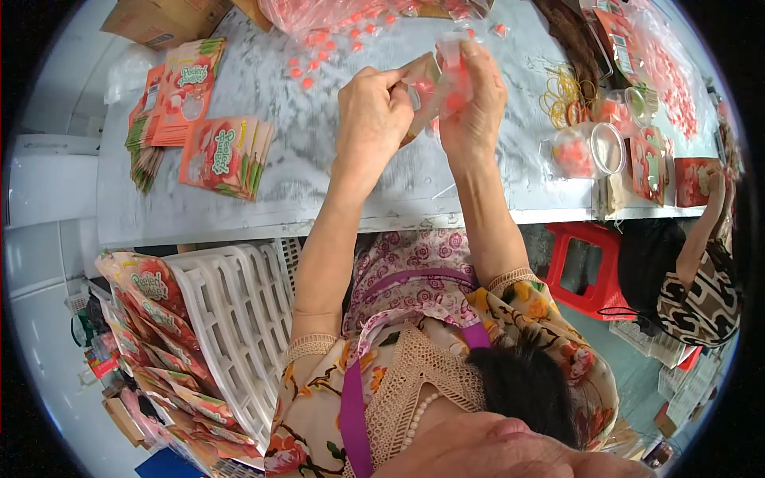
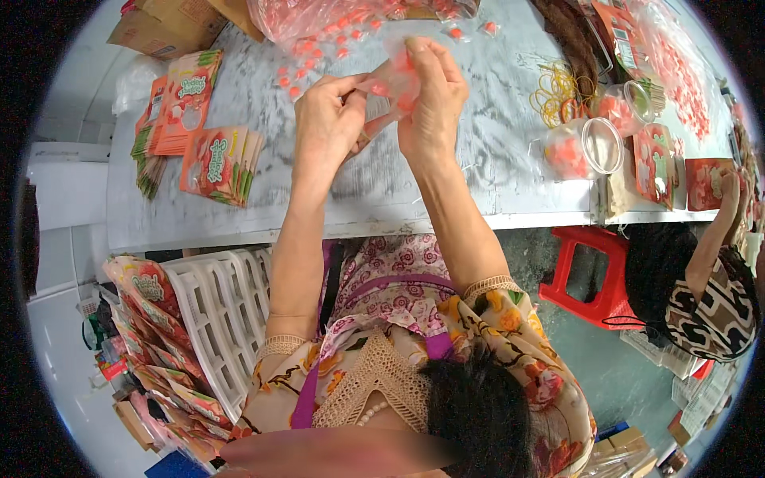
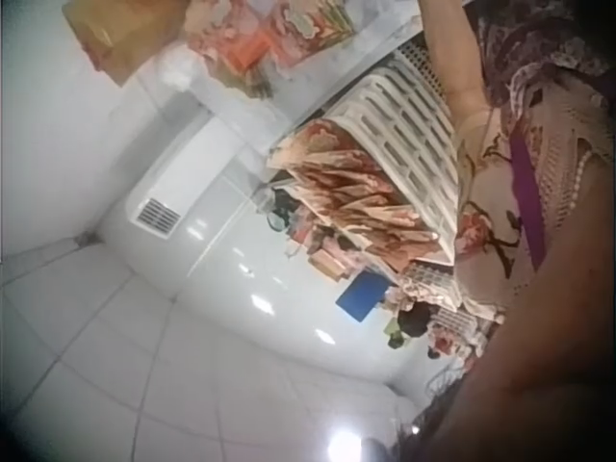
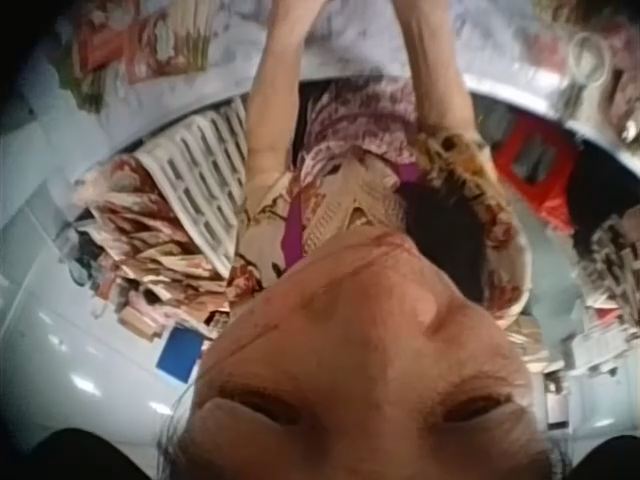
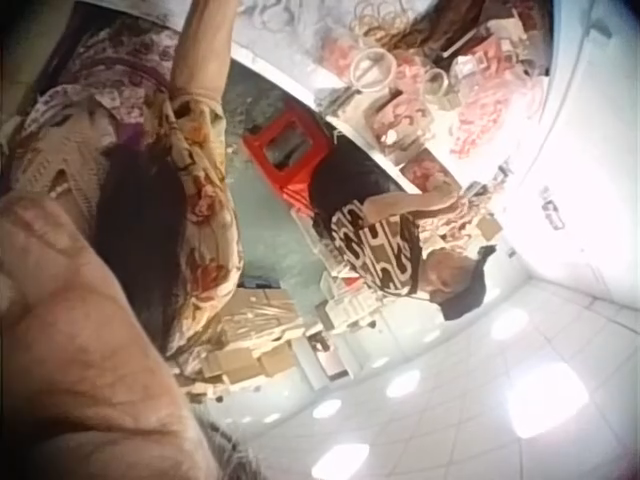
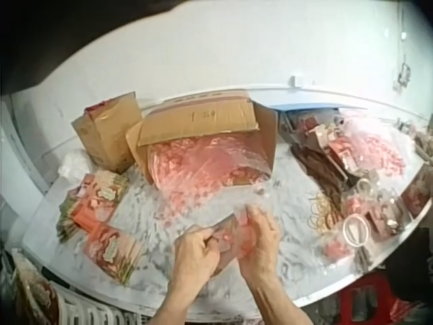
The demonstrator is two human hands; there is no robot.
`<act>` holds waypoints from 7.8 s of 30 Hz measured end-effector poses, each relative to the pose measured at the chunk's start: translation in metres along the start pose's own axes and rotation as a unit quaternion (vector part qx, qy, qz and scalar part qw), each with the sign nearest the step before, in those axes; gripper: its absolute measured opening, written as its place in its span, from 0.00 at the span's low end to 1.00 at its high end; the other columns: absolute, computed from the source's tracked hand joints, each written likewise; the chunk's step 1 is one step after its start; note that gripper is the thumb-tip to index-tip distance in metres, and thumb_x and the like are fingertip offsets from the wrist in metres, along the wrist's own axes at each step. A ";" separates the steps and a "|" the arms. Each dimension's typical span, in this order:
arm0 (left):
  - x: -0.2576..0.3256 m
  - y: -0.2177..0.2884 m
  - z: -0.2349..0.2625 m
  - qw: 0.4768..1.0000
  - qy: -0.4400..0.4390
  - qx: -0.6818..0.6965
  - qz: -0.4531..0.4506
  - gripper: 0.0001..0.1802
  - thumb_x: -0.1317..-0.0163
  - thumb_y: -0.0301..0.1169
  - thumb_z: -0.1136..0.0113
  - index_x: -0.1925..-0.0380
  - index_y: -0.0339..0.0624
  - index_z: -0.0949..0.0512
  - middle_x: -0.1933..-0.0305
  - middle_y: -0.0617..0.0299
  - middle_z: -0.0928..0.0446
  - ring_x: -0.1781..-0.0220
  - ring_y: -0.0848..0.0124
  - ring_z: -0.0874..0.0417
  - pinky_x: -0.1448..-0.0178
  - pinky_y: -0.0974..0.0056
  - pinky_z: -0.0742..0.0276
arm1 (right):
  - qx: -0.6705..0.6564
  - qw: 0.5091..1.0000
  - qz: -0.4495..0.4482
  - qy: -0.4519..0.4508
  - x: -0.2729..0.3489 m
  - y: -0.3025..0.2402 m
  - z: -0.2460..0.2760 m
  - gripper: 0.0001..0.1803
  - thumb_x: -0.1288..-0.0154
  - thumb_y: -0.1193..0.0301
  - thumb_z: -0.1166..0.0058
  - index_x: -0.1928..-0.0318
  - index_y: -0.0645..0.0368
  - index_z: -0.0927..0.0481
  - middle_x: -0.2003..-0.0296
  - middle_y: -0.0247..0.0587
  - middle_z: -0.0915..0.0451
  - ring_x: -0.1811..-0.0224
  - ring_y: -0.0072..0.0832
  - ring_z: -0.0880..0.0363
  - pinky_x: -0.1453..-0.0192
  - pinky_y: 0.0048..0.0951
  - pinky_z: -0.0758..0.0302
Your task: Packing individual small candies into branded plastic pouches at a factory workstation.
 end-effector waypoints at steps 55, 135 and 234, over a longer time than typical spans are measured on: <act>-0.017 -0.014 0.063 0.996 -0.059 0.016 0.064 0.18 0.40 0.29 0.40 0.50 0.35 0.19 0.60 0.59 0.18 0.60 0.74 0.19 0.54 0.69 0.24 | 0.708 0.536 0.218 -0.405 -0.006 0.067 0.109 0.41 0.46 0.39 0.43 0.38 0.52 0.27 0.36 0.46 0.31 0.31 0.48 0.39 0.29 0.50 0.45; -0.009 -0.043 -0.029 0.906 -0.038 0.422 -0.007 0.02 0.37 0.22 0.42 0.65 0.38 0.21 0.67 0.65 0.20 0.66 0.78 0.21 0.61 0.73 0.25 | 0.427 0.854 0.257 -0.150 0.021 -0.004 0.028 0.04 0.40 0.83 0.39 0.64 0.67 0.19 0.65 0.39 0.18 0.61 0.22 0.20 0.53 0.24 0.21; 0.826 0.064 0.682 0.602 0.491 -0.543 0.318 0.24 0.34 0.35 0.47 0.40 0.38 0.32 0.44 0.52 0.27 0.39 0.59 0.24 0.35 0.62 0.29 | 0.639 0.525 0.404 -0.390 -0.219 0.204 -0.026 0.16 0.39 0.62 0.39 0.54 0.55 0.17 0.60 0.48 0.17 0.59 0.48 0.19 0.53 0.42 0.23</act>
Point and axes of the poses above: each hand's wrist, its own x-axis away from the middle knuckle, its own z-axis out of the back of the hand, y = z × x, the point moved 4 cm from there along -x, towards the middle knuckle
